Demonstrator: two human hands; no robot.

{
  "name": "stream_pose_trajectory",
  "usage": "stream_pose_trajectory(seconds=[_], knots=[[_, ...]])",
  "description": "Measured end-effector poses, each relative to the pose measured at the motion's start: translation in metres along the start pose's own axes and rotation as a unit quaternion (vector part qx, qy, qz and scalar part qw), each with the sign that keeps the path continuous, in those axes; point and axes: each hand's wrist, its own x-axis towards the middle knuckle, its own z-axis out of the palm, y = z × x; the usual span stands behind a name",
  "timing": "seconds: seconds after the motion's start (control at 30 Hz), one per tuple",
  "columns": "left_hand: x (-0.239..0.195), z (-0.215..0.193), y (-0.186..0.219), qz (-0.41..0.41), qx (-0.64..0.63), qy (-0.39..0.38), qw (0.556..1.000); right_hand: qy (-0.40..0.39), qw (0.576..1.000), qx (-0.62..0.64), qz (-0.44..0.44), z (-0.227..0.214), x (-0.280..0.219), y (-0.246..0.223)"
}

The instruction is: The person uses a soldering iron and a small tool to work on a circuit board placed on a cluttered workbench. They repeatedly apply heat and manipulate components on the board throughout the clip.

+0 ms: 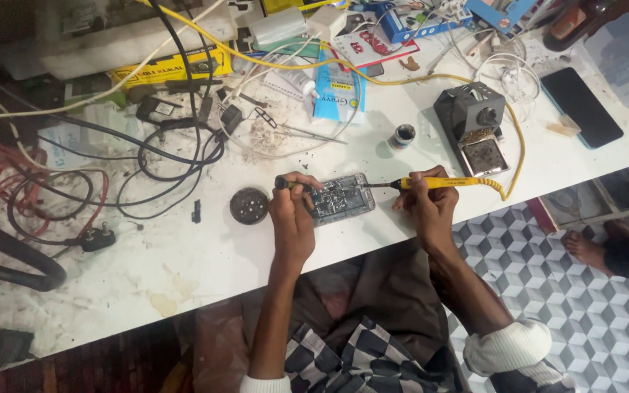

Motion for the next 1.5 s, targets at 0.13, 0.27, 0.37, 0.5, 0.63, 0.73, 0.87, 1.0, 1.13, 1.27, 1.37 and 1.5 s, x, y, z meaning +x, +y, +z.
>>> stream_pose_trajectory(seconds=[0.13,0.27,0.37,0.5,0.63,0.73,0.87,1.0,1.13,1.27,1.37,1.5], knots=[[-0.0018,0.0009,-0.0041,0.014,0.009,-0.001,1.000,0.002,1.000,0.001,-0.003,-0.0007,0.0007,0.0023],[-0.0037,0.0012,-0.0056,-0.003,0.022,-0.004,1.000,0.003,1.000,0.009,-0.002,-0.0015,0.0001,0.0034],[-0.0039,0.0014,-0.0043,-0.040,0.047,-0.008,0.998,0.006,1.000,0.020,0.006,-0.0007,0.0014,0.0026],[-0.0043,0.0004,-0.0036,0.053,0.079,-0.002,0.995,-0.005,0.999,0.035,-0.009,0.0008,0.0008,0.0022],[-0.0036,0.0004,-0.0043,0.018,0.048,-0.002,0.999,-0.009,1.000,0.021,-0.012,0.0013,0.0017,0.0008],[-0.0051,0.0003,-0.0042,-0.003,0.056,-0.008,0.998,-0.013,1.000,0.001,-0.006,0.0020,0.0012,-0.0005],[-0.0022,0.0013,-0.0035,0.005,0.037,-0.009,0.999,-0.023,1.000,0.009,-0.008,0.0024,0.0026,-0.0033],[-0.0022,0.0002,-0.0021,-0.048,0.007,-0.010,0.999,-0.021,1.000,-0.013,-0.003,0.0021,0.0019,-0.0030],[-0.0025,0.0005,-0.0021,-0.024,0.000,-0.006,1.000,-0.032,0.999,-0.008,-0.004,0.0011,0.0021,-0.0032],[-0.0008,-0.0001,-0.0008,-0.008,0.018,-0.004,1.000,-0.033,0.999,-0.028,-0.003,0.0017,0.0038,-0.0057],[-0.0005,0.0003,-0.0009,-0.036,0.022,-0.007,0.999,-0.034,0.999,-0.033,0.000,0.0003,0.0034,-0.0054],[-0.0029,0.0005,-0.0027,0.056,0.065,0.001,0.996,-0.042,0.999,-0.017,-0.006,-0.0013,0.0032,-0.0020]])
